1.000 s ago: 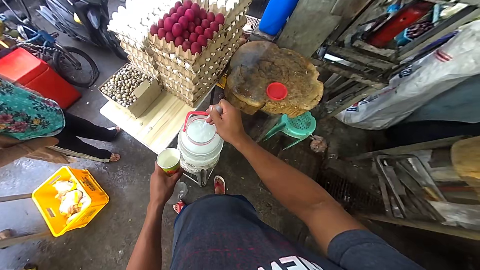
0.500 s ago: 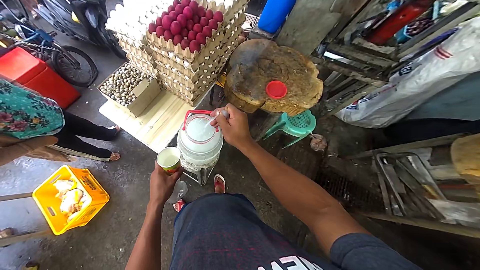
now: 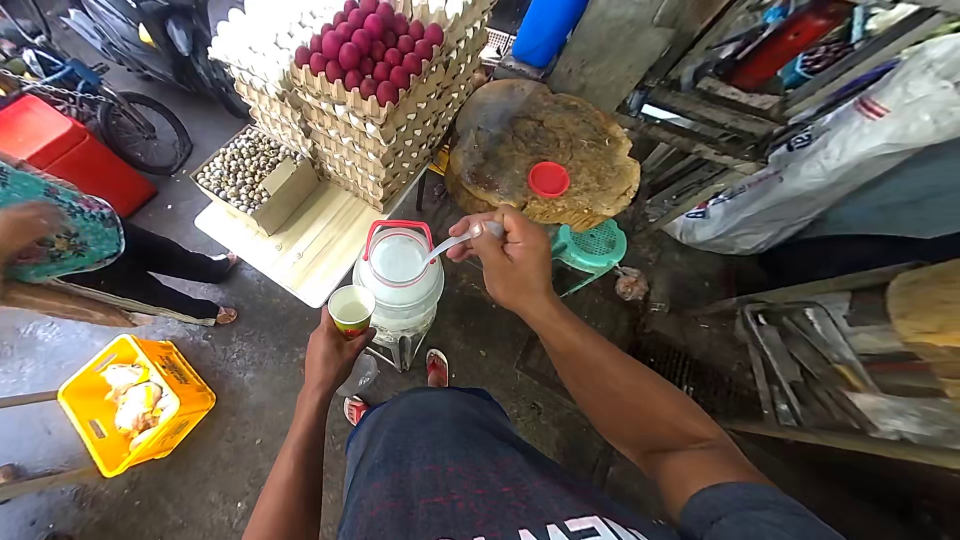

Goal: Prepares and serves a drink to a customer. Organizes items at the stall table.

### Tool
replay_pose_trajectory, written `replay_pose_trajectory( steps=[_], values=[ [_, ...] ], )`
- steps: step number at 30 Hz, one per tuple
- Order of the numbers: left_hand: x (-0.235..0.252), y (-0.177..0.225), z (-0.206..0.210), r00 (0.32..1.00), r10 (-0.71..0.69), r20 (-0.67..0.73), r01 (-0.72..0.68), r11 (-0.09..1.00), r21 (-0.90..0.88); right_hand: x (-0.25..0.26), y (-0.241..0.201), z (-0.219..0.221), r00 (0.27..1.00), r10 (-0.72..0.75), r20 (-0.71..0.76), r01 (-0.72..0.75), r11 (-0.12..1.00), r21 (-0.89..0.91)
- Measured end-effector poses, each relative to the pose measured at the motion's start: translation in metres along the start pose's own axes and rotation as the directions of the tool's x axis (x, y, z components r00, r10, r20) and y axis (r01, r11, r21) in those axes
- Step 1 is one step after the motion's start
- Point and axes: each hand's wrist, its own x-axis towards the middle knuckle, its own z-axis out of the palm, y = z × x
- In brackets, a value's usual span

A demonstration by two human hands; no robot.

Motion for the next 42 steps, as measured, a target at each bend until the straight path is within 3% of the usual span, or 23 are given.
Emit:
replay_pose_trajectory(
  steps=[7,20,29,42],
  values=[
    [0.012,0.016,0.006,0.998,0.031,0.053,-0.036,0.995,0.09,-0.001,-0.018,-0.013,0.993,-0.107,-0.039,0.109,0.993,0.05],
    [0.033,0.074,-0.006,0.984,-0.067,0.163,0.022,0.964,0.264,0.006,-0.058,-0.035,0.956,-0.292,-0.006,0.291,0.953,0.087],
    [0.048,0.093,-0.012,0.982,-0.088,0.167,0.043,0.965,0.257,-0.009,-0.074,-0.035,0.861,-0.482,0.163,0.486,0.874,0.018],
    [0.046,0.092,-0.01,0.994,-0.04,0.1,0.024,0.987,0.161,-0.067,-0.07,-0.021,0.671,-0.682,0.29,0.675,0.724,0.141]
  ],
)
